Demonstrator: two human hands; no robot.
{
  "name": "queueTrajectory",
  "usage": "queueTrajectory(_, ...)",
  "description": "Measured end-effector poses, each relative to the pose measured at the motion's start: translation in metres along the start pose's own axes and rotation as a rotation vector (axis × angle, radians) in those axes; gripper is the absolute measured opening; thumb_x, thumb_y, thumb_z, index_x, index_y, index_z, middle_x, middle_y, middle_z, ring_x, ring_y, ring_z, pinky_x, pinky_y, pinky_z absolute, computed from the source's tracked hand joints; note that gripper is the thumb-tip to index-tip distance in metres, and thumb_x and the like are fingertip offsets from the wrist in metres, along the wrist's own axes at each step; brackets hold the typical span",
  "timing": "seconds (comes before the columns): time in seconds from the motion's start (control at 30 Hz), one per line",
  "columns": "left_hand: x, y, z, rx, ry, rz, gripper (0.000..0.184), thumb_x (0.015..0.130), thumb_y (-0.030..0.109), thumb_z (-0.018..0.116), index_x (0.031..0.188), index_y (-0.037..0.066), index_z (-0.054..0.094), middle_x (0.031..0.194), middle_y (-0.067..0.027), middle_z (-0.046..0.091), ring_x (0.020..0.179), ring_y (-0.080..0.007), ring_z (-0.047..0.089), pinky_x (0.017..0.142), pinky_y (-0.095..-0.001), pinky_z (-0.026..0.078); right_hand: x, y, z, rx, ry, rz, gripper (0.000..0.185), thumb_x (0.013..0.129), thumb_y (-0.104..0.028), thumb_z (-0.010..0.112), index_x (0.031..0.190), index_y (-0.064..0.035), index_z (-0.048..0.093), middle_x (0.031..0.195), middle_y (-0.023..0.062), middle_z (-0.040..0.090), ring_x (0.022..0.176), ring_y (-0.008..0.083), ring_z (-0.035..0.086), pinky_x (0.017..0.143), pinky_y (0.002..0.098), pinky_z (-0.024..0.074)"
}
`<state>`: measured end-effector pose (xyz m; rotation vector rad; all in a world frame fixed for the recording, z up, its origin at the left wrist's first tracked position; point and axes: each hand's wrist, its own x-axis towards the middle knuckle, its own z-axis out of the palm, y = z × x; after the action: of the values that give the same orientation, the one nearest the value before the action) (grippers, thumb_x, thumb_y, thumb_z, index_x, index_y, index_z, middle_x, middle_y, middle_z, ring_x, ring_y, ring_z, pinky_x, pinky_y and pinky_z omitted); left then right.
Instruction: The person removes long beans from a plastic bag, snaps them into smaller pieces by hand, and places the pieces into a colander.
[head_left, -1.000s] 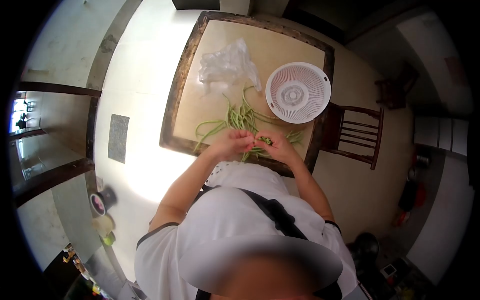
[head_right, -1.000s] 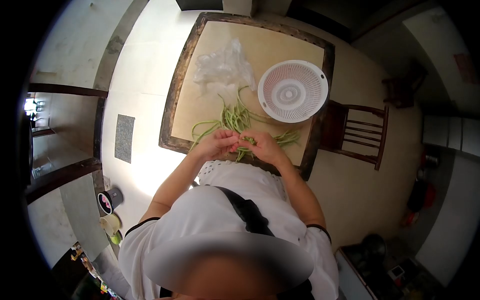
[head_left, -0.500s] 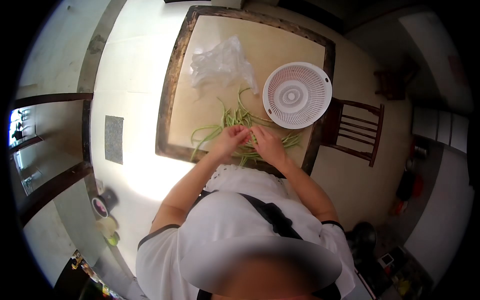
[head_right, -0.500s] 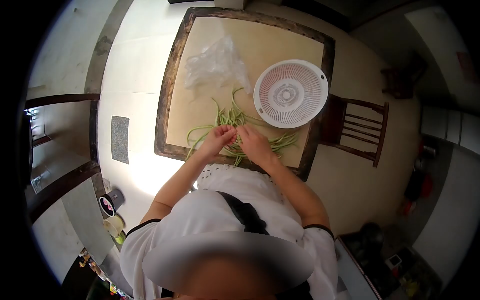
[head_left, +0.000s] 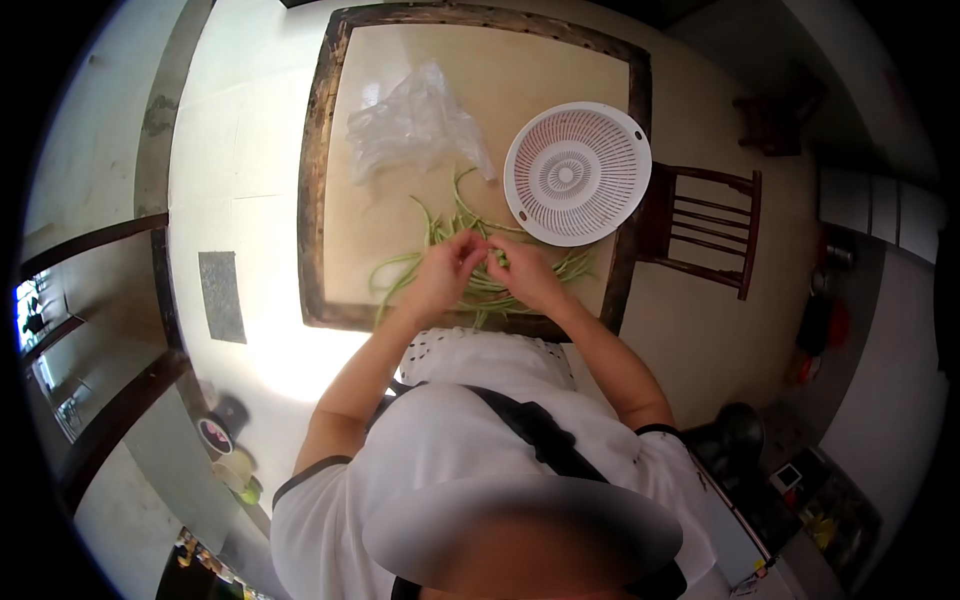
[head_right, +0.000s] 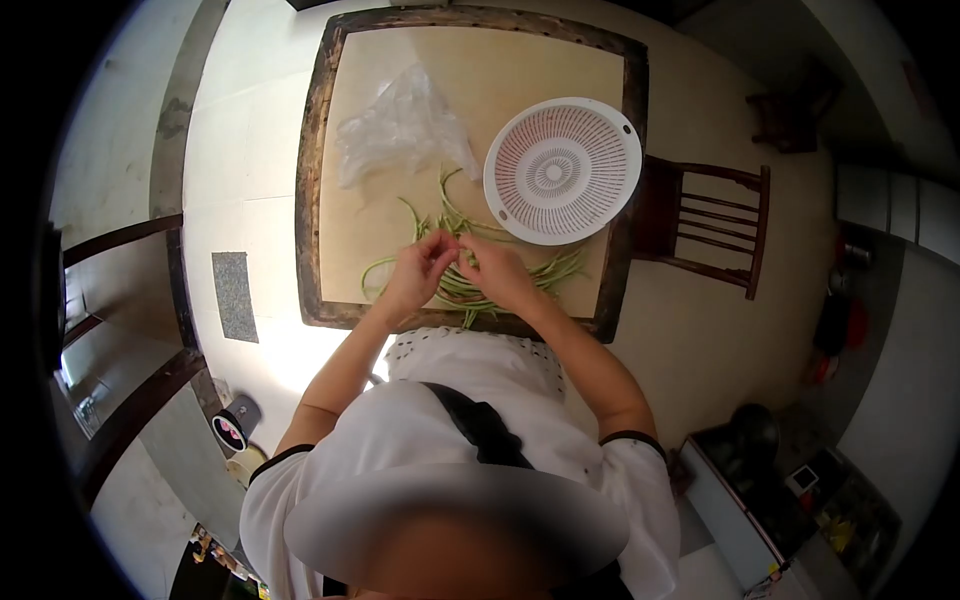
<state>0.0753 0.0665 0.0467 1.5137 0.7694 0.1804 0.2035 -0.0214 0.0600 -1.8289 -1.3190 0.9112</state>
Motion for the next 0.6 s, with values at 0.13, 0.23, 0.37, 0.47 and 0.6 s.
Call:
queueTrajectory(0.13, 0.009, 0.011, 0.004, -0.008, 0.123, 0.099, 0.008, 0.078, 0.001, 0.052, 0.085, 0.0, 0.05, 0.07, -0.0053, 0.053, 0.063, -0.0106, 0.048, 0.057, -0.022, 0.04, 0.008, 0.015, 0.017, 0.237, 0.161, -0.071, 0.011, 0.08, -0.014, 0.049, 0.086, -0.005, 0.046, 0.061, 0.0119, 0.051, 0.052, 0.026, 0.05, 0.047, 0.032, 0.0387)
queueTrajectory(0.23, 0.013, 0.007, 0.0, 0.11, 0.128, 0.191, 0.007, 0.078, 0.002, 0.052, 0.085, 0.001, 0.05, 0.069, -0.0066, 0.053, 0.062, -0.0116, 0.049, 0.056, -0.0237, 0.04, 0.009, 0.015, 0.021, 0.761, 0.053, 0.429, 0.011, 0.084, -0.018, 0.046, 0.084, -0.0072, 0.046, 0.057, 0.0037, 0.047, 0.045, 0.0133, 0.043, 0.041, 0.0246, 0.0338)
queueTrajectory(0.37, 0.023, -0.006, -0.007, 0.139, 0.125, 0.185, 0.008, 0.078, 0.006, 0.052, 0.084, 0.001, 0.049, 0.065, -0.0113, 0.054, 0.058, -0.0196, 0.052, 0.055, -0.0285, 0.042, 0.014, 0.023, 0.01, 0.892, 0.137, 0.539, 0.01, 0.084, -0.018, 0.047, 0.082, -0.0084, 0.046, 0.057, -0.0005, 0.045, 0.045, 0.0077, 0.04, 0.039, 0.0204, 0.0311)
queueTrajectory(0.47, 0.045, -0.029, -0.026, 0.185, 0.257, 0.081, 0.008, 0.077, 0.009, 0.054, 0.081, 0.002, 0.052, 0.064, -0.009, 0.055, 0.056, -0.0166, 0.053, 0.053, -0.0277, 0.042, 0.026, 0.052, -0.019, 1.081, 0.412, 0.674, 0.011, 0.083, -0.017, 0.05, 0.081, -0.0065, 0.045, 0.063, 0.0007, 0.047, 0.049, 0.0086, 0.042, 0.041, 0.0228, 0.0347)
queueTrajectory(0.6, 0.099, -0.106, -0.066, -0.295, 0.429, -0.217, 0.01, 0.075, 0.008, 0.056, 0.079, -0.001, 0.055, 0.066, -0.0069, 0.056, 0.059, -0.0112, 0.053, 0.055, -0.0229, 0.042, 0.038, 0.091, -0.063, 0.974, 0.528, 0.675, 0.035, 0.08, -0.018, 0.054, 0.108, -0.0035, 0.038, 0.096, 0.0109, 0.048, 0.082, 0.0181, 0.049, 0.062, 0.0312, 0.0436)
